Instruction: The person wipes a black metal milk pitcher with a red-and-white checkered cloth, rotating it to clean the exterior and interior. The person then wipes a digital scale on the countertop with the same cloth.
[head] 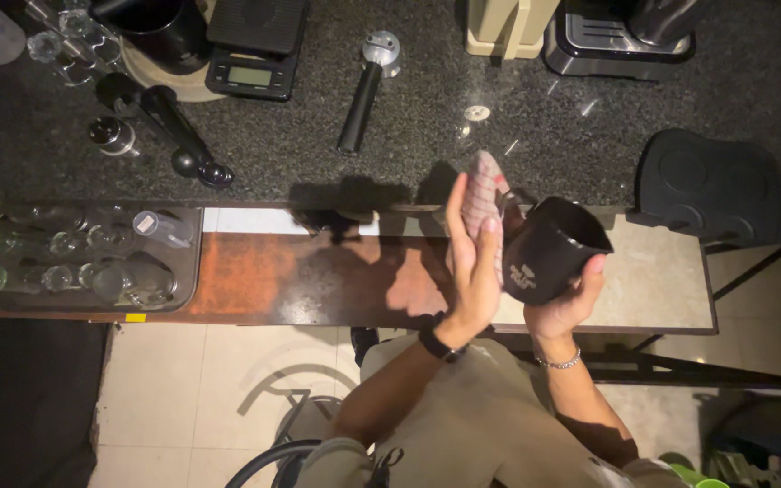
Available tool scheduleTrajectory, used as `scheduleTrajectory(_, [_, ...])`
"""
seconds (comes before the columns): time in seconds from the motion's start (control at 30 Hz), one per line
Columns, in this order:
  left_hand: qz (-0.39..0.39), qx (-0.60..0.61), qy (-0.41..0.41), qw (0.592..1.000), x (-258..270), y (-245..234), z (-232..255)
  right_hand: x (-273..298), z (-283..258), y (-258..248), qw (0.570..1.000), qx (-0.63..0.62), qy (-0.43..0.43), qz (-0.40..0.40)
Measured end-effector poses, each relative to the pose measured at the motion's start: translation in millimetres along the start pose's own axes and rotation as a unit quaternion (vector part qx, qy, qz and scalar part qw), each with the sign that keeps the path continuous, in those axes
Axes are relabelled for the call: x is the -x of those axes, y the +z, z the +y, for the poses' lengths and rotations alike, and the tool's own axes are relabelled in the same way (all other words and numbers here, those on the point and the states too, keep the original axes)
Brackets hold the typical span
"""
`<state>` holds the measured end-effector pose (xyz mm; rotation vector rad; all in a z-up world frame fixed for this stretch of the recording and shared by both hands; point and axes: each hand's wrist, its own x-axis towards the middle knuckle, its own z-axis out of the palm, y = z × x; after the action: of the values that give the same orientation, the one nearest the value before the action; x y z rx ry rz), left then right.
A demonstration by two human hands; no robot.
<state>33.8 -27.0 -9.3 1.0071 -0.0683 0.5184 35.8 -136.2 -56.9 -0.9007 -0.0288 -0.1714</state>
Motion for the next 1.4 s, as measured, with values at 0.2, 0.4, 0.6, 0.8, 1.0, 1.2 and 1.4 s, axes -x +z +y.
scheduleTrajectory(0.2, [-0.031, 0.000, -0.180, 0.983, -4.3, -17.9, -6.2, 1.0, 1.4, -5.0, 0.999, 0.038, 0.016, 0.034])
scheduleTrajectory(0.4, [-0.046, -0.148, 0.001, 0.988, 0.2, -17.2, -3.7, -7.7, -5.3, -3.4, 0.999, 0.043, -0.018, 0.007])
scheduleTrajectory(0.6, [-0.113, -0.015, -0.002, 0.993, -18.9, -29.4, 11.0, 0.1, 0.4, -1.4, 0.996, 0.086, 0.008, -0.024])
scheduleTrajectory(0.8, [-0.149, -0.100, 0.033, 0.983, -21.3, -37.2, 40.4, 4.2, 8.1, 10.8, 0.997, 0.066, -0.038, 0.006])
scheduleTrajectory(1.0, [-0.174, -0.053, -0.065, 0.981, -36.4, -58.7, 58.2, 9.7, 13.6, 26.5, 0.998, 0.054, 0.034, 0.023])
scheduleTrajectory(1.2, [-0.224, -0.166, 0.004, 0.960, -30.9, -83.1, 59.9, 16.3, 17.0, 40.0, 0.996, 0.029, 0.058, 0.058])
scheduleTrajectory(1.4, [-0.193, -0.058, 0.066, 0.977, -38.1, -96.9, 59.6, 31.9, 33.7, 59.0, 0.995, 0.023, 0.073, 0.066])
